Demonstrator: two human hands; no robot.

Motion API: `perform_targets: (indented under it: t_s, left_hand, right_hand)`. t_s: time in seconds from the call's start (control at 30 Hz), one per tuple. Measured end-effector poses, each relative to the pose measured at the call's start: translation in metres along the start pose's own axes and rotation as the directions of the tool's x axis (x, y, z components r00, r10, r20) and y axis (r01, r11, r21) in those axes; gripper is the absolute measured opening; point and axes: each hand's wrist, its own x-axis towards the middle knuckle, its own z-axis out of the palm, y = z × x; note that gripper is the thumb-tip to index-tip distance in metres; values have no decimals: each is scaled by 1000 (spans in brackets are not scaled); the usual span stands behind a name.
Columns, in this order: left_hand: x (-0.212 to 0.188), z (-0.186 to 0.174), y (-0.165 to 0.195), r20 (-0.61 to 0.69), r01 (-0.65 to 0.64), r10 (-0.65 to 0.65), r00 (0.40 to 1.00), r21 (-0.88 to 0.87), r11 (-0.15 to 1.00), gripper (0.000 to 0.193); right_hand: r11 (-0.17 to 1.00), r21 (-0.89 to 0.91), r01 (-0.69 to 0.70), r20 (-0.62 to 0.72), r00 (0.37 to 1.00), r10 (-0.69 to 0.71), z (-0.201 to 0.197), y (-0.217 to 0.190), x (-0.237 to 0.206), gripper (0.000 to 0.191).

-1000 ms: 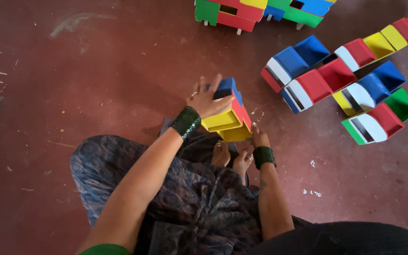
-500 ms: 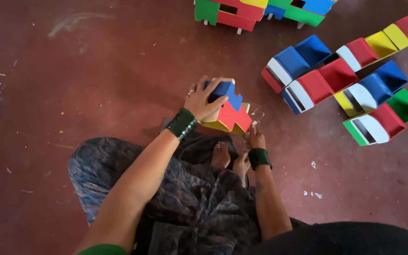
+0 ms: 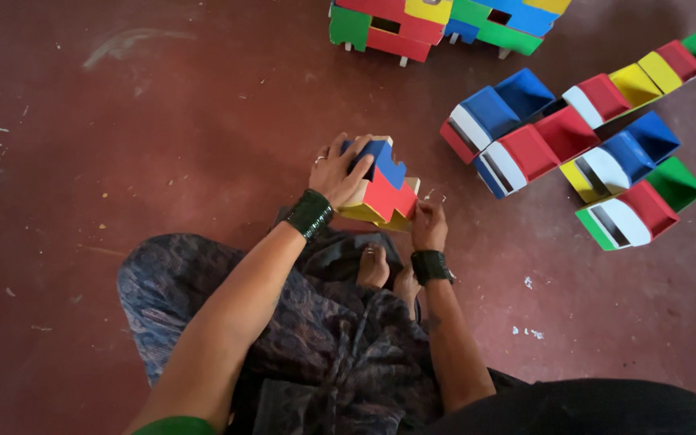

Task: The person sits on the floor and assembles colorful toy pieces. They first wipe a toy piece with a cloth, then fit and press colored toy components together one at a time, holding each piece steady with one hand while attaching parts with the other.

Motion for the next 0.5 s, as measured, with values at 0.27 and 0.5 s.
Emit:
perform_targets:
  t_s: [0.27,0.5]
  left_hand:
    - [-5,4,7,36,-69,67,997,59,996,58]
    - [-7,6,20,53,-66,61,997,86,994,59]
  right_hand:
    - [982,1,189,5,982,-189,7,-22,1,14]
    - [979,41,198,-7,980,-198,3,-16,3,15]
